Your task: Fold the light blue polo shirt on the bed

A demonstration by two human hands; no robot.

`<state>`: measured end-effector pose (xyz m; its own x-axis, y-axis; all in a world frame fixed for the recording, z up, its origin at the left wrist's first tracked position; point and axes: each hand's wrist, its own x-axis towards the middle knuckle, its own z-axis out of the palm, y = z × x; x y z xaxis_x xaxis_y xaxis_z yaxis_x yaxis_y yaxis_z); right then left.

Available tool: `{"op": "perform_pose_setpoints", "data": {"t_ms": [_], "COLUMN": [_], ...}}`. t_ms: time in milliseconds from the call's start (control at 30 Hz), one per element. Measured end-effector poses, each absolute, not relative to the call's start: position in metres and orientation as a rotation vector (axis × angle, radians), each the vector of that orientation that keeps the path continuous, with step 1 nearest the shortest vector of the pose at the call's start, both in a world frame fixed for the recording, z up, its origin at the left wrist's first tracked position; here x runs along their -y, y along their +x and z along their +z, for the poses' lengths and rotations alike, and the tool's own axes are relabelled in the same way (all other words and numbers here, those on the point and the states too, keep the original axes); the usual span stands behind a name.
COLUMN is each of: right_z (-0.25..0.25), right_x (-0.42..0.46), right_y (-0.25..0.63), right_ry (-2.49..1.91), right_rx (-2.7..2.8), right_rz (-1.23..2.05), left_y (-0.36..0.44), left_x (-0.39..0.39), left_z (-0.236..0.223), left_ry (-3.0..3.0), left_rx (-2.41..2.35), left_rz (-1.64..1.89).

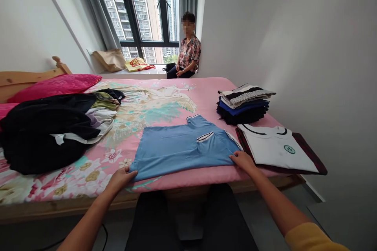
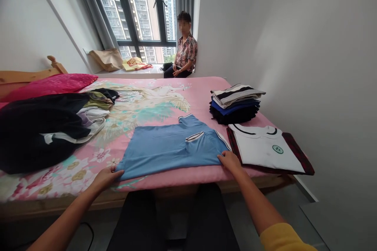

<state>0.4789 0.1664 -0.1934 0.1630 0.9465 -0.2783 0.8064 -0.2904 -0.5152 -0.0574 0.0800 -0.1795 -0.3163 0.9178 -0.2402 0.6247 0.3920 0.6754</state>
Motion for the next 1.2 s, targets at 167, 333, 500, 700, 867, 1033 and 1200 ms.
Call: {"op": "perform_pose_setpoints", "data": {"t_ms": [167,333,500,700,867,1033,1200], "right_z": [-0.180,-0.185,-0.211,-0.220,-0.217,-0.222,-0.222], "right_x": [-0.154,-0.147,-0.158,-0.168,-0.175,-0.193,-0.209], "right_y": [0.451,0.383,0.366,0.391,0.367,0.363,0.388], "right_ry": [-1.952,-1.400,-1.511,-1.709,-1.522,-1.521,-1.765], "right_rx": [1.885,2.161,2.402,2.290,2.317,2.255,2.232], "right_rz": [0.145,0.238,0.393,0.287,0.259,0.235,0.218], "left_y": [-0.030,0.043,0.065,0.043,0.109,0.183,0.193], "left_x": [-0.073,-0.087,-0.097,-0.094,-0.115,-0.158,-0.186], "left_z": [-0.177,-0.186,-0.202,-0.216,-0.197,-0.182,-0.207], "left_ry": [1.717,2.303,2.352,2.221,2.557,2.650,2.464], "left_rx": [-2.252,-1.750,-1.874,-2.115,-1.541,-1.197,-1.517], "left_rz": [0.764,0.659,0.296,0.250,0.441,0.436,0.387]}}
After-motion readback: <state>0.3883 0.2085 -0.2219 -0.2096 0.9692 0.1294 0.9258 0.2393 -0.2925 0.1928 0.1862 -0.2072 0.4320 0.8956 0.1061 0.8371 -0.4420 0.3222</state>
